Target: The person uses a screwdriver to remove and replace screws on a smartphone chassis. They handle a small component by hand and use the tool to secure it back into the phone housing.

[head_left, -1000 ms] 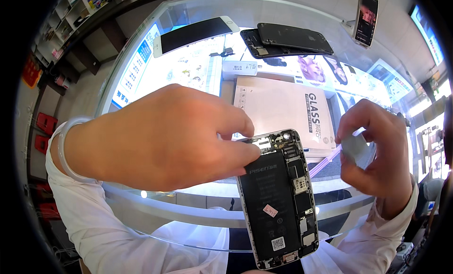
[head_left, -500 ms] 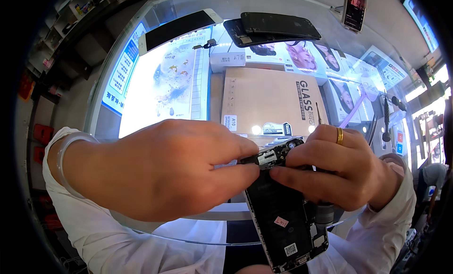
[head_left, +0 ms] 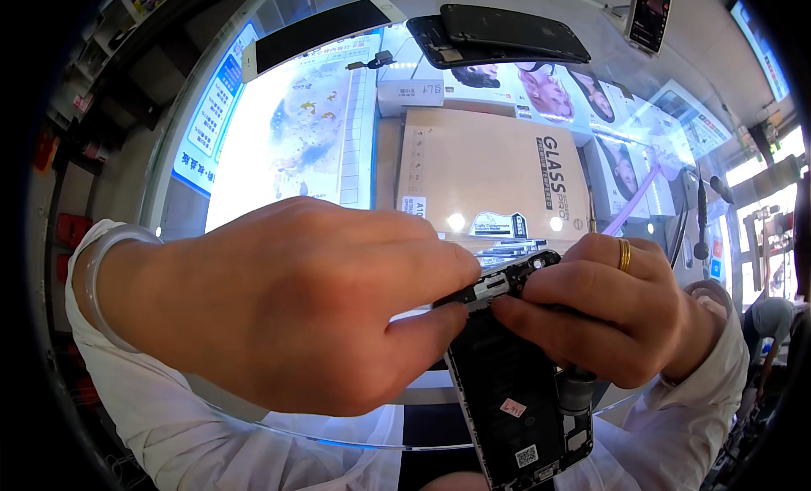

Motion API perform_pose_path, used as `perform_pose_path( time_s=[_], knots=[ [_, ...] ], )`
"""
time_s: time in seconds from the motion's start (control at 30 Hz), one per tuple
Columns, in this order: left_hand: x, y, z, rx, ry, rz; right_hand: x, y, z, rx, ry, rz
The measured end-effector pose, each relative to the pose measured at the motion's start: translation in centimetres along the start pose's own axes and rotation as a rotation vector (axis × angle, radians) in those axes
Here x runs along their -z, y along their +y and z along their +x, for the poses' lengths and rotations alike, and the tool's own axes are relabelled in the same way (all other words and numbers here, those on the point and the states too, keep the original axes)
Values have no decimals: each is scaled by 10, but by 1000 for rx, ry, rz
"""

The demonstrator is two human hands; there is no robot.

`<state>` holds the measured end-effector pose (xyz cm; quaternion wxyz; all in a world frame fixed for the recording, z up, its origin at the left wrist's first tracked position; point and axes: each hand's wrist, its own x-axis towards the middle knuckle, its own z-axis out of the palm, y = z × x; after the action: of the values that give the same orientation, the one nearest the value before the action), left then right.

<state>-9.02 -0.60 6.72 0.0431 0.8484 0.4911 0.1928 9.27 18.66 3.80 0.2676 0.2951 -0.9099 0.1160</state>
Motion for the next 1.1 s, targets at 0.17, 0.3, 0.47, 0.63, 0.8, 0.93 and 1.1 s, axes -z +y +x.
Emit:
perform_pose_path(
  time_s=[0.17,0.3,0.47,0.63,0.8,0.93,1.1],
  knots=[
    [0,-1,-1,-9,-1,3,0,1,1,11,31,-9],
    [-2,-3,-1,-22,21,-7,-2,2,1,-16,44,-18],
    [-1,-4,-1,-35,12,3,-5,1,0,-15,54,-20],
    [1,-3,0,-10,-23,-4,-6,1,-1,-18,53,-5],
    [0,-5,0,-17,-35,1,-4,2,1,-9,44,1],
    [-1,-5,1,-13,-15,-12,-2,1,2,-22,11,-7],
    [-2,-5,1,-9,-7,-15,-1,0,2,-40,4,10]
  ],
)
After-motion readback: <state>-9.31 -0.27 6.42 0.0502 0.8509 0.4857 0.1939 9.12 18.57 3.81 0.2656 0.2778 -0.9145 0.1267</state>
